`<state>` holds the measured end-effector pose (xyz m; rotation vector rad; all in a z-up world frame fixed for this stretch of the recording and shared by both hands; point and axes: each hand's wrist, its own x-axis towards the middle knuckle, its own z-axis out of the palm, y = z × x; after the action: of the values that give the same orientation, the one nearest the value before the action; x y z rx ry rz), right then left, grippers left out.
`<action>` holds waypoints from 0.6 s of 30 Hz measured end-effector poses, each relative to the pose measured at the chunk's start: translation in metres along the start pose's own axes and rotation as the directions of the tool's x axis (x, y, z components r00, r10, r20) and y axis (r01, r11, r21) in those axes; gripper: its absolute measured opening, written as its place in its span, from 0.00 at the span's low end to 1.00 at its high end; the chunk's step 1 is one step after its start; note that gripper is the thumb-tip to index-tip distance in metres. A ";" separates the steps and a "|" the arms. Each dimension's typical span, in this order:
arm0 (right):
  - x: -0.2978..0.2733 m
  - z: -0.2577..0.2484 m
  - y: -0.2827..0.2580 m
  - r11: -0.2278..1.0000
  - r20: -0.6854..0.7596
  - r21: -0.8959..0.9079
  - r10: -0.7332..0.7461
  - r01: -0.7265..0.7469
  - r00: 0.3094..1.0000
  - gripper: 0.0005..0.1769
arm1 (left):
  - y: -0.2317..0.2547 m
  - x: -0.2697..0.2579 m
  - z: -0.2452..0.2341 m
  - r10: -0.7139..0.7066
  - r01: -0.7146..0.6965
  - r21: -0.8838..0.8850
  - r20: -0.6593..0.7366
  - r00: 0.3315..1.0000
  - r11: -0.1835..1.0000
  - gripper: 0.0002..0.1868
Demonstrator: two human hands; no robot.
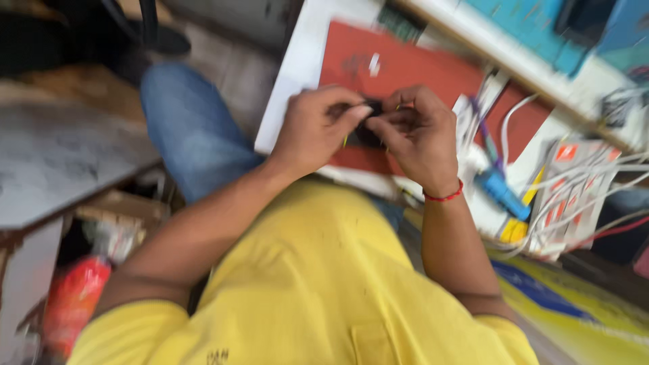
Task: The person sits on the floor and works on a smartphone, securing it with rubber bands and applying adhesive. They handle a small circuit board and use a screwdriver to manipulate components on the workbench.
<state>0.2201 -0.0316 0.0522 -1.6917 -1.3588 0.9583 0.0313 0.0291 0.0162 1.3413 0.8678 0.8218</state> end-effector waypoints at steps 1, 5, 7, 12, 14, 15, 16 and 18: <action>0.015 -0.005 0.000 1.000 -0.016 -0.017 -0.015 0.014 1.000 0.11 | -0.002 0.012 -0.003 -0.070 0.067 -0.170 -0.015 0.997 0.983 0.09; 0.047 -0.018 0.004 0.937 0.009 -0.314 -0.160 0.154 0.987 0.07 | -0.016 0.030 -0.005 -0.237 0.212 -0.475 0.007 0.971 0.854 0.11; 0.047 -0.016 0.007 0.880 0.055 -0.416 -0.229 0.231 0.972 0.08 | -0.026 0.023 -0.001 -0.271 0.233 -0.502 -0.004 0.962 0.833 0.10; 0.062 -0.008 0.006 0.833 0.030 -0.486 -0.286 0.264 0.958 0.08 | -0.024 0.039 -0.007 -0.303 0.241 -0.483 -0.053 0.952 0.842 0.09; 0.059 -0.006 0.007 0.794 0.020 -0.532 -0.335 0.293 0.942 0.07 | -0.020 0.040 -0.006 -0.335 0.265 -0.493 -0.057 0.941 0.828 0.09; 0.060 -0.006 0.007 0.793 0.016 -0.535 -0.336 0.292 0.942 0.06 | -0.018 0.042 -0.007 -0.348 0.274 -0.499 -0.060 0.936 0.822 0.09; 0.058 -0.006 0.008 0.793 0.016 -0.537 -0.330 0.286 0.944 0.06 | -0.017 0.042 -0.006 -0.345 0.269 -0.493 -0.067 0.936 0.827 0.09; 0.058 -0.003 0.009 0.771 0.023 -0.562 -0.349 0.301 0.937 0.05 | -0.016 0.042 -0.007 -0.339 0.260 -0.481 -0.084 0.937 0.837 0.09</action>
<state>0.2356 0.0233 0.0400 -1.7847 -1.9274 0.2867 0.0440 0.0685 -0.0025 0.6975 0.9127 0.8327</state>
